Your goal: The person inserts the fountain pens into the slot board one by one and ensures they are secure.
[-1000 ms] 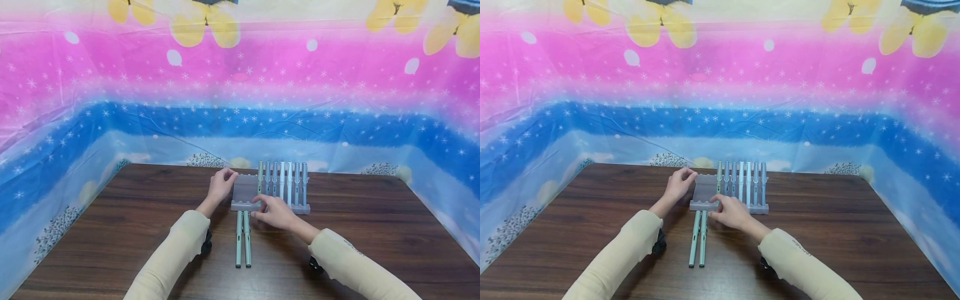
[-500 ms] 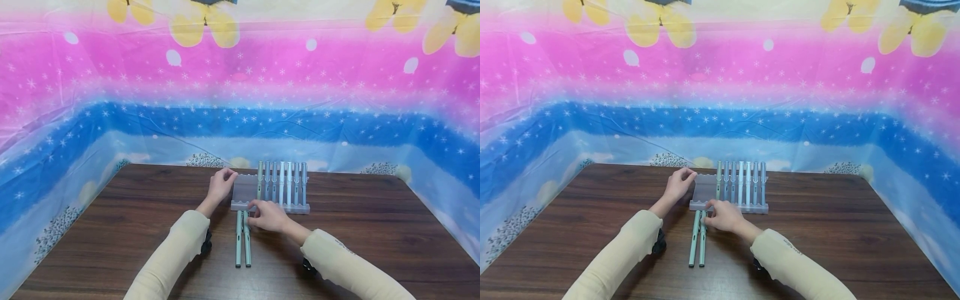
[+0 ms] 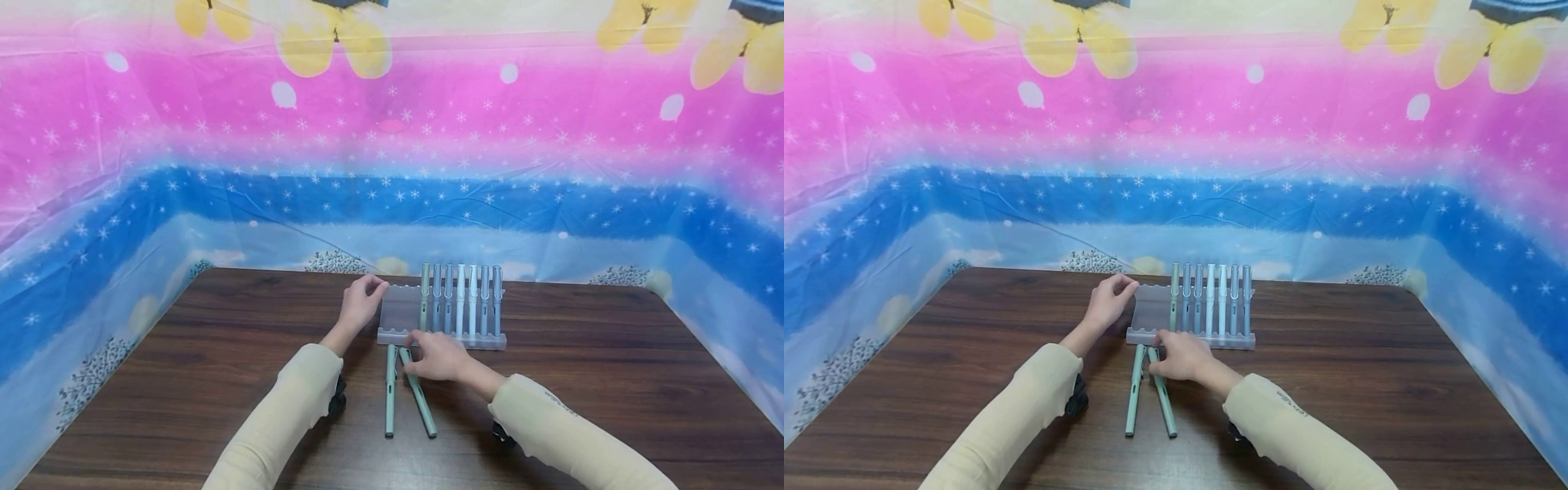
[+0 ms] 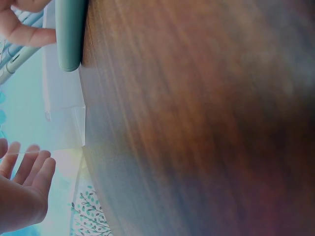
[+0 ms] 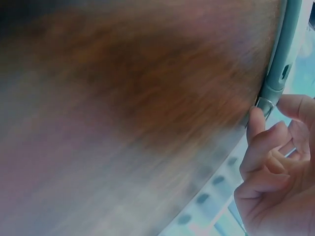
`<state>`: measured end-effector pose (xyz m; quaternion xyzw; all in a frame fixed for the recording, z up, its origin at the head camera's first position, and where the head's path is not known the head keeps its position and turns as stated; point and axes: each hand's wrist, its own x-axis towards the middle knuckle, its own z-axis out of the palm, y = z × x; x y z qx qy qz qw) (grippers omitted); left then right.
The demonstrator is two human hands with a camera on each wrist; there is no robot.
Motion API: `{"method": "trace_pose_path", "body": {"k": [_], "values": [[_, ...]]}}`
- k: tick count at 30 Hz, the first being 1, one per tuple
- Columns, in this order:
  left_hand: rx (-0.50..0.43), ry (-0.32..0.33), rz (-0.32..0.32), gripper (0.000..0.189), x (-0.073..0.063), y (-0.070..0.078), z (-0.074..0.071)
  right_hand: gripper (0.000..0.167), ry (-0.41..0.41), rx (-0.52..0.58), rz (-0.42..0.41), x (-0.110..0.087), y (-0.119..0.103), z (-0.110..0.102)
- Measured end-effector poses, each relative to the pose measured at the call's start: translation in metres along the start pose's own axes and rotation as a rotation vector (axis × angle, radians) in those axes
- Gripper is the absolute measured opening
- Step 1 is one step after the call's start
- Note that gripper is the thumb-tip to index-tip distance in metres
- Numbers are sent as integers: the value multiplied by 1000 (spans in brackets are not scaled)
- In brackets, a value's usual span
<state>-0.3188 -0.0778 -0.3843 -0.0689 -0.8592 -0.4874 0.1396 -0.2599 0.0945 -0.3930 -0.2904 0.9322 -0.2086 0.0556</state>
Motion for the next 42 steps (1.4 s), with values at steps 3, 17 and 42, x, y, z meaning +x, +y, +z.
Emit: {"method": "trace_pose_path", "body": {"k": [3,17,42], "values": [[1,3,5,19,0,-1,0,36,-42,31,-3,-2,5,-2],[18,13,3,20,1,-2,1,30,-150,186,30,-8,13,-8],[20,7,-4,20,2,-3,1,37,-35,121,-37,-7,12,-10]]}}
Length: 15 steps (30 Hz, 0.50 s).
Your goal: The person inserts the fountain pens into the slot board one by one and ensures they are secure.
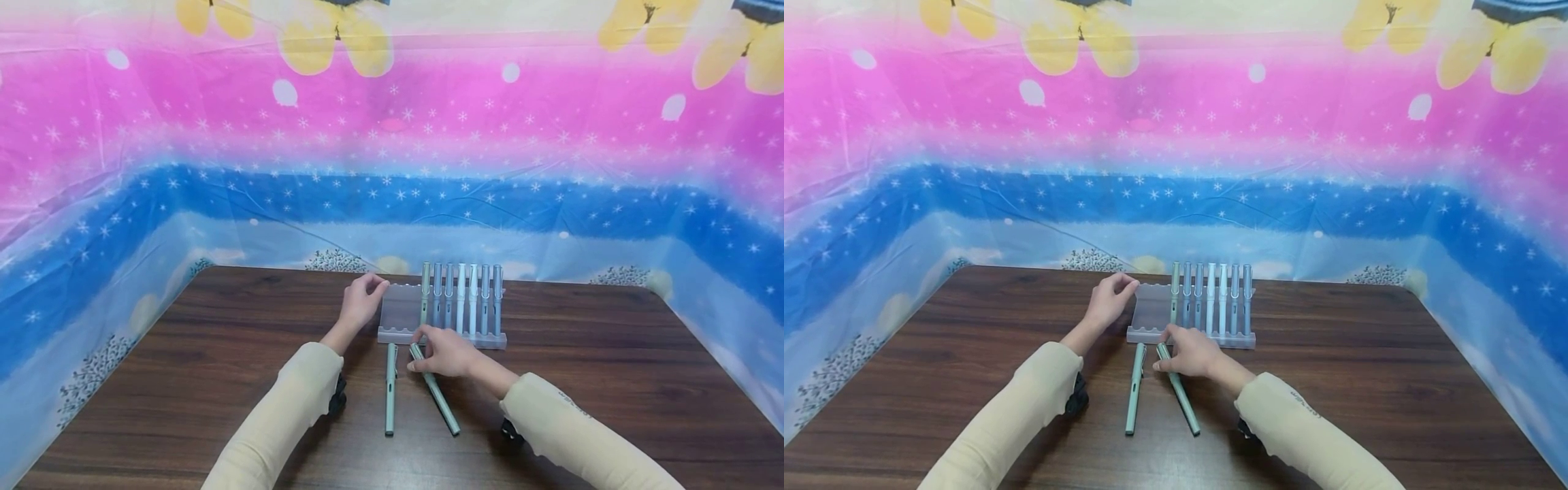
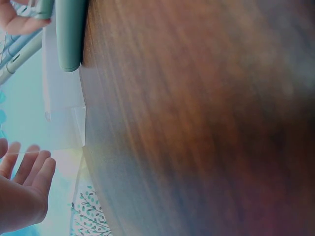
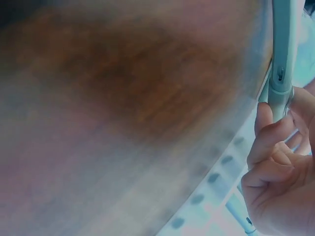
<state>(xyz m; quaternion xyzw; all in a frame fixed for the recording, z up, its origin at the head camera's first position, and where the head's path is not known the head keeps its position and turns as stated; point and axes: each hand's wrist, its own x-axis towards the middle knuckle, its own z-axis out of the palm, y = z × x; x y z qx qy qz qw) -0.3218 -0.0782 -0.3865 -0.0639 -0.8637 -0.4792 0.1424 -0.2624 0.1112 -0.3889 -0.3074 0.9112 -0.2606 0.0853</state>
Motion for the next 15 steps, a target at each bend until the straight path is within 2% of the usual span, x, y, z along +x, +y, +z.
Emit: {"method": "trace_pose_path", "body": {"k": [9,15], "values": [[-3,0,5,20,0,0,0,37,118,50,-11,3,-1,-9],[-10,-4,5,20,-1,0,0,37,224,76,-26,5,-4,-17]]}}
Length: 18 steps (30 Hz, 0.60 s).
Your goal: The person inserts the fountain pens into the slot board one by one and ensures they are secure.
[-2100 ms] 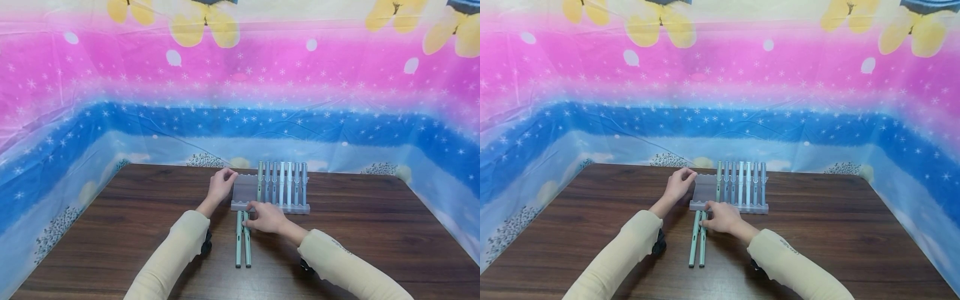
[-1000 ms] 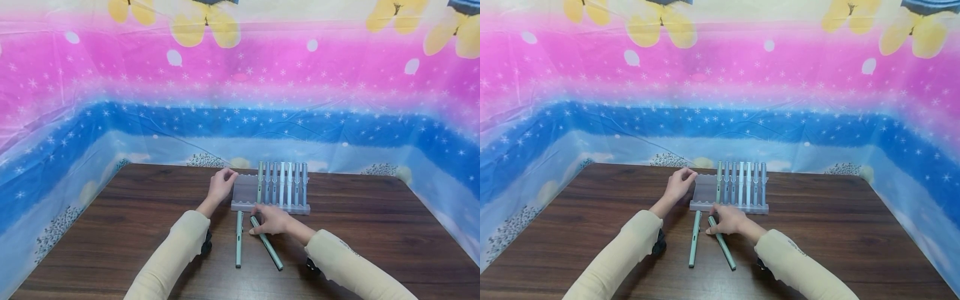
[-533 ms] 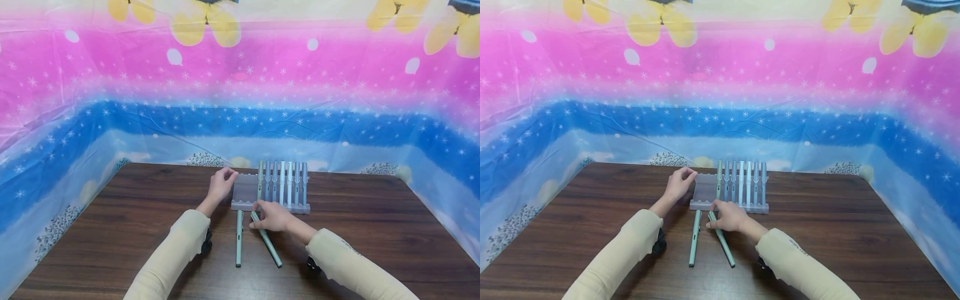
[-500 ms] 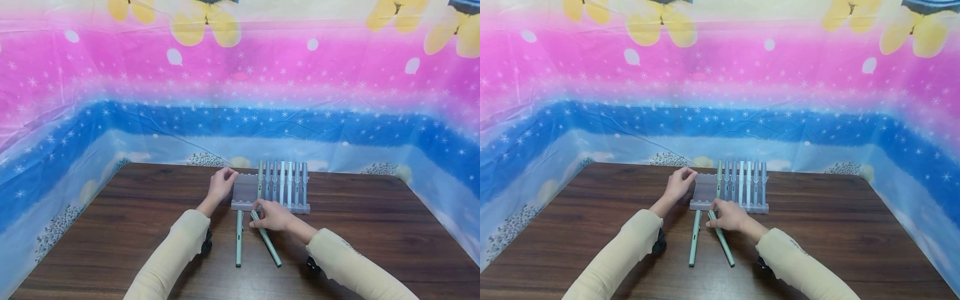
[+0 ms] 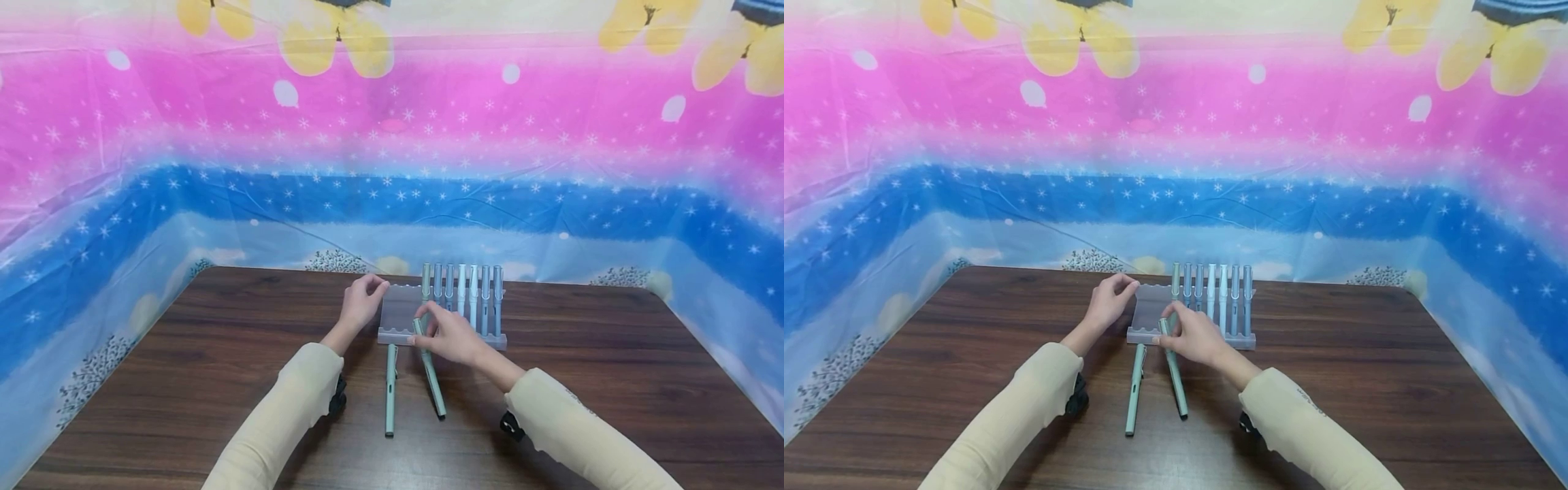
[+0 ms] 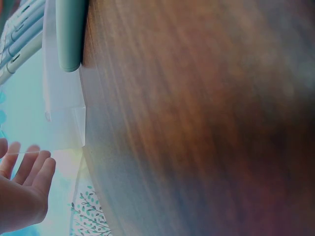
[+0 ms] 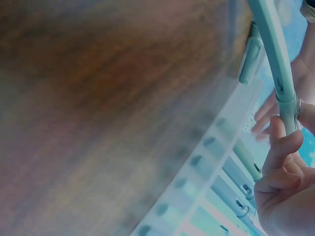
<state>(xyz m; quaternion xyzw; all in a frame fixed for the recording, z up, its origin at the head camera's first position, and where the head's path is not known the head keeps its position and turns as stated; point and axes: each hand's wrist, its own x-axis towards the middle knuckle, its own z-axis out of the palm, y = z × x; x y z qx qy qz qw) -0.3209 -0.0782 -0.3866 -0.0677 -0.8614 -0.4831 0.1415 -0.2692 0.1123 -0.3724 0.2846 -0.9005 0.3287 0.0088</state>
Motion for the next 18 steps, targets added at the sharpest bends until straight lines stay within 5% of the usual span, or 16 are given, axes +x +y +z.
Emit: {"method": "trace_pose_path", "body": {"k": [18], "values": [[-12,-6,0,20,0,0,0,38,281,-22,15,20,-7,-19]]}}
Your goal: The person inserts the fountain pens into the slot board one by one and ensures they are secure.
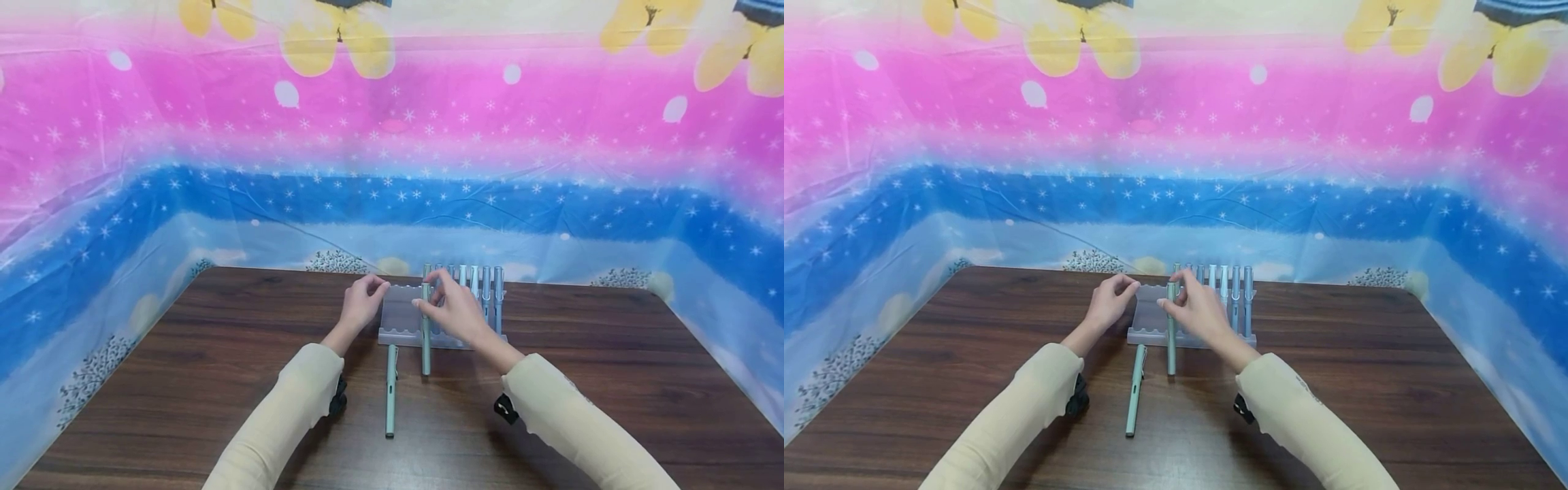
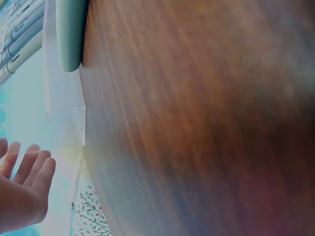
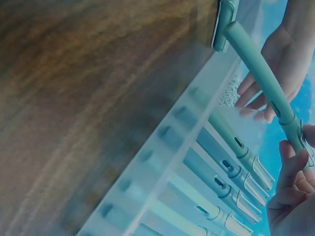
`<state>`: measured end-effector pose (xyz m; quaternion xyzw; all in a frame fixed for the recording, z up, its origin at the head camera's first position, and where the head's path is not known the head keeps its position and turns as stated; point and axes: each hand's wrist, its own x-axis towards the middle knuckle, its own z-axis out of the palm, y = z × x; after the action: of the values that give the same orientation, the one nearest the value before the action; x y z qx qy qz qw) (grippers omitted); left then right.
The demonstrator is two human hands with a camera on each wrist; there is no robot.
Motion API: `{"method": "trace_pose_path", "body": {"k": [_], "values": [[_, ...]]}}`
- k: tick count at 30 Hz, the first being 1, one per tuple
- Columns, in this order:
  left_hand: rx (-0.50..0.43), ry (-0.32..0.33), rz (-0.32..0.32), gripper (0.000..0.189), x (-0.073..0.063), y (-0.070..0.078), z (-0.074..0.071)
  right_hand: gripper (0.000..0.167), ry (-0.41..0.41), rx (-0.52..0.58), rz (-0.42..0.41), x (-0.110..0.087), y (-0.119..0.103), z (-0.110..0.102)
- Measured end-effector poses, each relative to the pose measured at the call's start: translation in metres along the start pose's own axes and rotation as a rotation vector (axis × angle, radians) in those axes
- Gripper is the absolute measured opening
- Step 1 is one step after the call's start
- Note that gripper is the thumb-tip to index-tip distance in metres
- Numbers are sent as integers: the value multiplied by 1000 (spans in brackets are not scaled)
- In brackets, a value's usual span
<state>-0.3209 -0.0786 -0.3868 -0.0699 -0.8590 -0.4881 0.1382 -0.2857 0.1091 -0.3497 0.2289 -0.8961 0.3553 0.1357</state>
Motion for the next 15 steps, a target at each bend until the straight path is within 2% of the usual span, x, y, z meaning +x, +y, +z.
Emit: {"method": "trace_pose_path", "body": {"k": [15], "values": [[-14,2,9,19,1,-1,0,39,133,-57,-34,17,-6,-5]]}}
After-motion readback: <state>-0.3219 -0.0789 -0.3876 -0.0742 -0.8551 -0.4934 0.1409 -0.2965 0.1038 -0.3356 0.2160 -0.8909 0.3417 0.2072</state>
